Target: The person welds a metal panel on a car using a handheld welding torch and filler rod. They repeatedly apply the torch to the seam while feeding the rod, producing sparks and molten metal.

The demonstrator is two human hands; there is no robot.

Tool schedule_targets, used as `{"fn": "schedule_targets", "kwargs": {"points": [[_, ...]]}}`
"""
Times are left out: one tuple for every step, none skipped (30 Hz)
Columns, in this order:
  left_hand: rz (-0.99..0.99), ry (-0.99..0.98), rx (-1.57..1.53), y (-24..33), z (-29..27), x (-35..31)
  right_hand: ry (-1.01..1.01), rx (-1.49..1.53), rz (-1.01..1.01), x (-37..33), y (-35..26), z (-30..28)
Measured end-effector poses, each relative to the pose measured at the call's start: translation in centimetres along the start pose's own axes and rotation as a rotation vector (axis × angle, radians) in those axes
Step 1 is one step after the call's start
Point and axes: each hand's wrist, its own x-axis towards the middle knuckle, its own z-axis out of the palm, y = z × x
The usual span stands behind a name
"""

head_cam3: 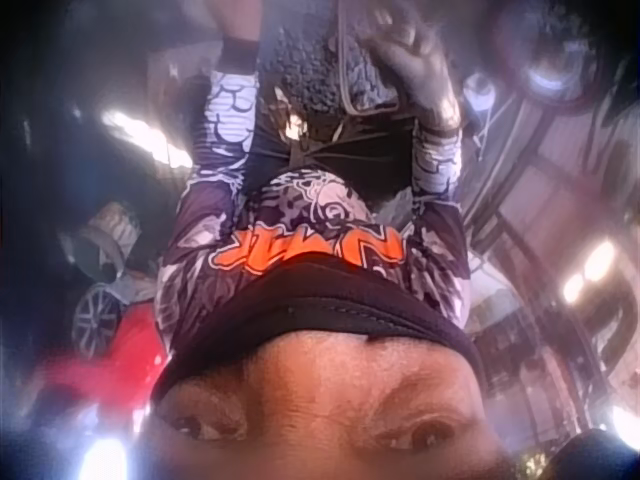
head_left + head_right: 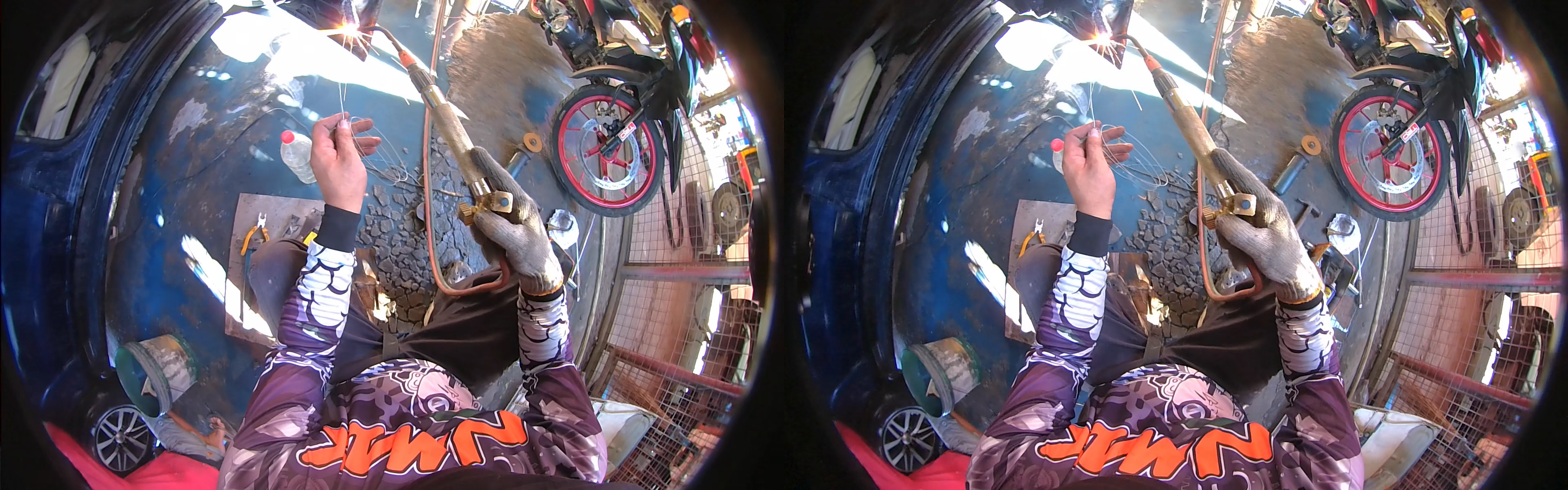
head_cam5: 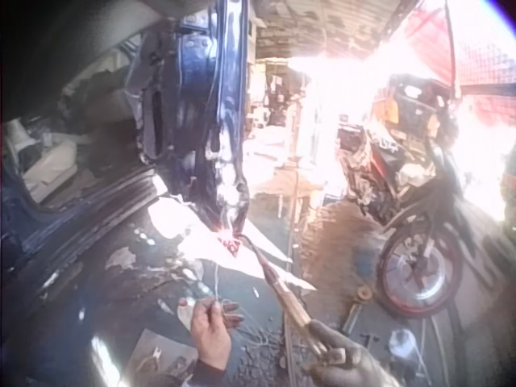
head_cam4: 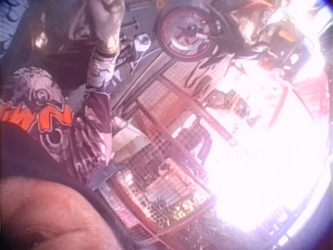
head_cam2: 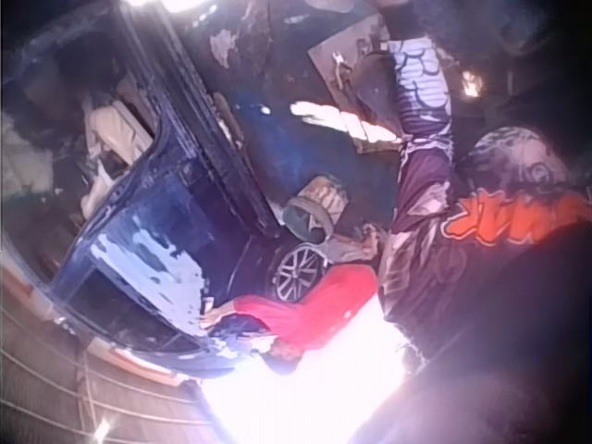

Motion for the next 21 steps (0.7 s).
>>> {"fn": "schedule_targets", "kwargs": {"points": [[-0.012, 0.012, 0.011, 0.0, 0.0, -0.1, -0.004, 0.008, -0.003, -0.1, 0.0, -0.1], [-0.013, 0.010, 0.002, 0.0, 0.0, -0.1, -0.008, 0.015, -0.006, -0.1, 0.0, -0.1], [-0.026, 0.014, 0.000, 0.0, 0.1, -0.2, -0.012, 0.022, -0.008, -0.2, 0.0, -0.2], [-0.039, 0.019, -0.001, 0.0, 0.1, -0.3, -0.010, 0.035, -0.001, -0.2, 0.1, -0.3], [-0.035, 0.019, 0.000, 0.0, 0.1, -0.2, -0.009, 0.048, 0.007, -0.1, 0.3, -0.4], [-0.032, 0.019, 0.001, 0.0, 0.2, -0.3, -0.005, 0.061, 0.016, -0.1, 0.6, -0.6], [-0.030, 0.016, 0.003, 0.0, 0.2, -0.3, -0.027, 0.053, 0.009, 0.1, 0.8, -0.8], [-0.032, 0.018, 0.003, 0.0, 0.2, -0.3, -0.017, 0.075, -0.003, 0.2, 1.1, -0.8], [-0.035, 0.019, 0.004, 0.0, 0.2, -0.2, -0.007, 0.096, -0.014, 0.3, 1.4, -1.0], [-0.037, 0.021, 0.005, 0.0, 0.2, -0.2, -0.012, 0.114, -0.017, 0.4, 1.6, -1.1], [-0.037, 0.021, 0.009, 0.1, 0.2, -0.2, -0.004, 0.106, -0.020, 0.5, 1.9, -1.2], [-0.036, 0.021, 0.012, 0.1, 0.2, -0.2, -0.011, 0.093, -0.014, 0.5, 1.9, -1.3], [-0.036, 0.021, 0.015, 0.1, 0.2, -0.3, -0.012, 0.087, -0.018, 0.6, 2.1, -1.3], [-0.033, 0.019, 0.017, 0.1, 0.2, -0.3, -0.013, 0.081, -0.022, 0.6, 2.1, -1.4], [-0.031, 0.018, 0.019, 0.1, 0.2, -0.3, -0.008, 0.083, -0.035, 0.6, 2.1, -1.2], [-0.036, 0.019, 0.028, 0.1, 0.2, -0.3, -0.005, 0.085, -0.038, 0.6, 2.0, -1.2], [-0.025, 0.015, 0.019, 0.1, 0.2, -0.3, -0.001, 0.088, -0.042, 0.6, 1.9, -1.1], [-0.023, 0.013, 0.016, 0.1, 0.2, -0.3, 0.003, 0.092, -0.036, 0.5, 1.8, -1.1], [-0.032, 0.014, 0.022, 0.1, 0.2, -0.3, -0.015, 0.099, -0.020, 0.4, 1.6, -1.1], [-0.020, 0.007, 0.026, 0.0, 0.2, -0.3, -0.014, 0.085, -0.008, 0.4, 1.4, -1.1], [-0.019, 0.003, 0.038, 0.0, 0.1, -0.2, -0.035, 0.074, 0.015, 0.4, 1.1, -1.2]]}}
